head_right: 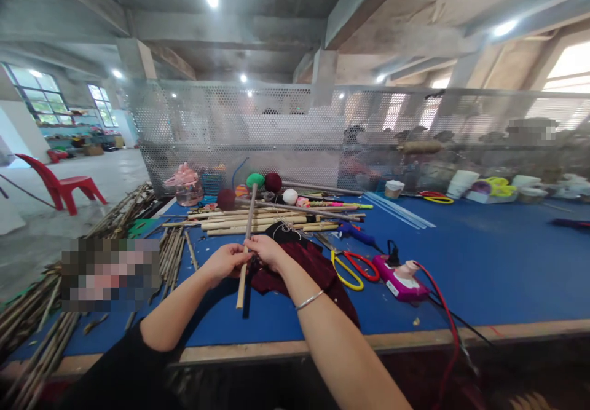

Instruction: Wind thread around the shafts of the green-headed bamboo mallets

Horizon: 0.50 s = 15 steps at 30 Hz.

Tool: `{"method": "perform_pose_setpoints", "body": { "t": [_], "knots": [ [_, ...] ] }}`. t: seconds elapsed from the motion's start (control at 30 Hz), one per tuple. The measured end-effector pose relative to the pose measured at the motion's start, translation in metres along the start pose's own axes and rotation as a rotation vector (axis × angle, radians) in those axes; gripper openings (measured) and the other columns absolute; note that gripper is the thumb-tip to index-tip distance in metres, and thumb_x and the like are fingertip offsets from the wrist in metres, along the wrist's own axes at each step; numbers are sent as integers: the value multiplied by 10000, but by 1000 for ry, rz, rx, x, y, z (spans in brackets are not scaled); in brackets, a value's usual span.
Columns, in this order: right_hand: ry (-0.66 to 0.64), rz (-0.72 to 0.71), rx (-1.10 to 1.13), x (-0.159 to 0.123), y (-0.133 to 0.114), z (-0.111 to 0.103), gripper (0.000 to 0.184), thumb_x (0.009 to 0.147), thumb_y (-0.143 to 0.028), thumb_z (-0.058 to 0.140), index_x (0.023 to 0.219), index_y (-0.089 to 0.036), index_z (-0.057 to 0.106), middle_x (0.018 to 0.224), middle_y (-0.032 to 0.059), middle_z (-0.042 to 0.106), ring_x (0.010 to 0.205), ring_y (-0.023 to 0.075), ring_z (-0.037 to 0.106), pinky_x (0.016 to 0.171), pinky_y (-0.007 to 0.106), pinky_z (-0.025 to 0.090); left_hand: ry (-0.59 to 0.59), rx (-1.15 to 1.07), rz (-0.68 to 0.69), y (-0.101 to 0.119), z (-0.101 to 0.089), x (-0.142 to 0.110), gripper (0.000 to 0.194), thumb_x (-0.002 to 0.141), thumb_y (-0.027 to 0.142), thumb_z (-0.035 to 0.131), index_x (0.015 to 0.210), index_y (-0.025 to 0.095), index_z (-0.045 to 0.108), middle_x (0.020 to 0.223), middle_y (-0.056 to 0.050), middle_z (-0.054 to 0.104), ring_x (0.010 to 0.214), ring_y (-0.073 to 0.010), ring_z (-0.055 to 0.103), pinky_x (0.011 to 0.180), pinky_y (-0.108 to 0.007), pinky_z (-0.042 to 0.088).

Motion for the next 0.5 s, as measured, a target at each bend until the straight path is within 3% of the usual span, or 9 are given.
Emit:
{"method": "perform_pose_setpoints", "body": {
  "t": [0.33,0.4,0.5],
  "knots": [
    [51,-29,-121,-3,-5,0,318,741,-480,478,649,-182,415,408,-97,273,319,42,173,343,200,130,84,100,55,1,-9,5,269,692,431,529,719,168,481,532,-6,571,421,-119,529,421,-224,418],
    [135,-74,-301,-9,-16,-8,335,769,-486,429,640,-177,440,429,-73,320,349,57,240,379,209,186,143,116,92,2,-19,9,236,707,402,506,704,167,481,490,3,551,382,-111,505,389,-205,389],
    [316,-160,-773,-36,-50,-19,242,689,-399,575,646,-166,523,513,-15,462,477,99,401,468,223,249,246,136,153,7,-35,13,172,711,329,484,654,168,469,421,24,498,338,-96,464,371,-190,363]
  ]
}}
Point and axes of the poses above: each hand's wrist, its own x-axis towards the middle knuckle, its own z-axis out of the palm, y = z × x, the point moved 10 cm from there along x, towards the middle knuckle
